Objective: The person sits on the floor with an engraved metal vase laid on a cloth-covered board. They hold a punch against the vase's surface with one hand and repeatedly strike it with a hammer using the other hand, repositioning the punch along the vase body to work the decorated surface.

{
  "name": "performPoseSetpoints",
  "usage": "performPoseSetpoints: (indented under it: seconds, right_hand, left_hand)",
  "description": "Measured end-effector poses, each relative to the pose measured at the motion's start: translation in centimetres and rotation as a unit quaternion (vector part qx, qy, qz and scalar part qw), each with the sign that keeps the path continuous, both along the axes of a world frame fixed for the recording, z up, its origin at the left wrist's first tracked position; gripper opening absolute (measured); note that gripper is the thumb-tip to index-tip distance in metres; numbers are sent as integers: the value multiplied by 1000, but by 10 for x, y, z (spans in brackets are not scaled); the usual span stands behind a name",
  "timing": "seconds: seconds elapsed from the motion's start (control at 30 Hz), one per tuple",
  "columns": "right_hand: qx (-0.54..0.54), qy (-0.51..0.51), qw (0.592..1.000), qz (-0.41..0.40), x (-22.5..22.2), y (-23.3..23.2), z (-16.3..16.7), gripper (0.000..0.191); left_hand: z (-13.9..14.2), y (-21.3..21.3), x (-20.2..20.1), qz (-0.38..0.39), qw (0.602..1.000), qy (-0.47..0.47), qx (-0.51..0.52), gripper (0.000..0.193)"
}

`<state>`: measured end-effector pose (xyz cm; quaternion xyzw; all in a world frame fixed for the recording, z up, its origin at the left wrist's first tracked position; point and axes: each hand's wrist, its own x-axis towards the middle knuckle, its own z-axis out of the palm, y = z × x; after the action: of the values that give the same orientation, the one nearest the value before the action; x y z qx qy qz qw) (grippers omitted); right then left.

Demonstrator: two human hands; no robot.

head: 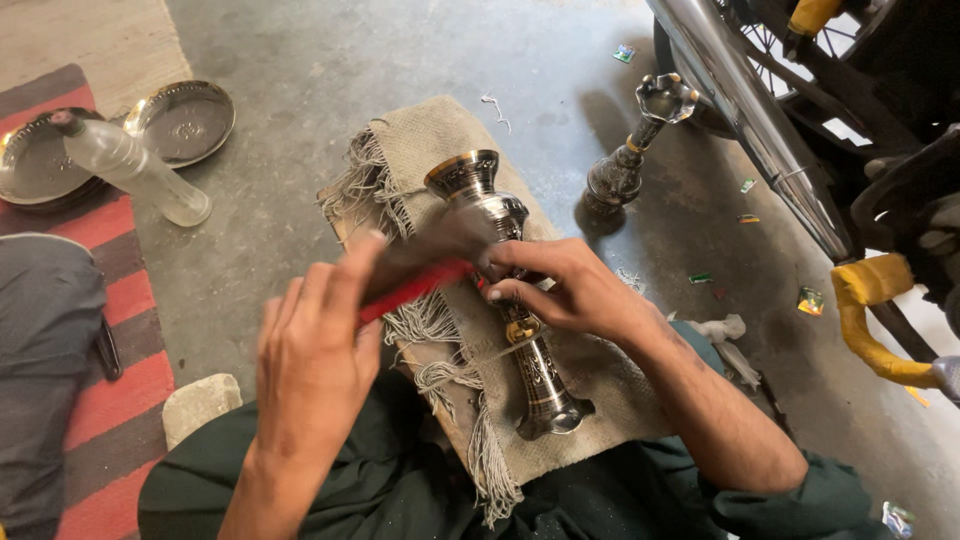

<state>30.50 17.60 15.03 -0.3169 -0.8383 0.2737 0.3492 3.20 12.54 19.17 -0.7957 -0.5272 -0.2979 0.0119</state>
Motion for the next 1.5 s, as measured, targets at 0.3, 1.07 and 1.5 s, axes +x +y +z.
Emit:
performPoseSetpoints:
  seconds: [0.3, 1.07, 1.5]
  right_hand:
    - [-1, 12, 1000, 20, 1, 4, -1, 26]
    - [-36, 20, 995, 88, 5, 12, -1, 30]
    - [-54, 47, 990, 124, 6, 18, -6, 34]
  left_hand:
    - [0, -2, 1, 50, 998, 45, 15, 79]
    - [-8, -9, -6, 42, 998, 19, 33, 74]
    - [-8, -11, -7, 29, 999, 3, 39, 74]
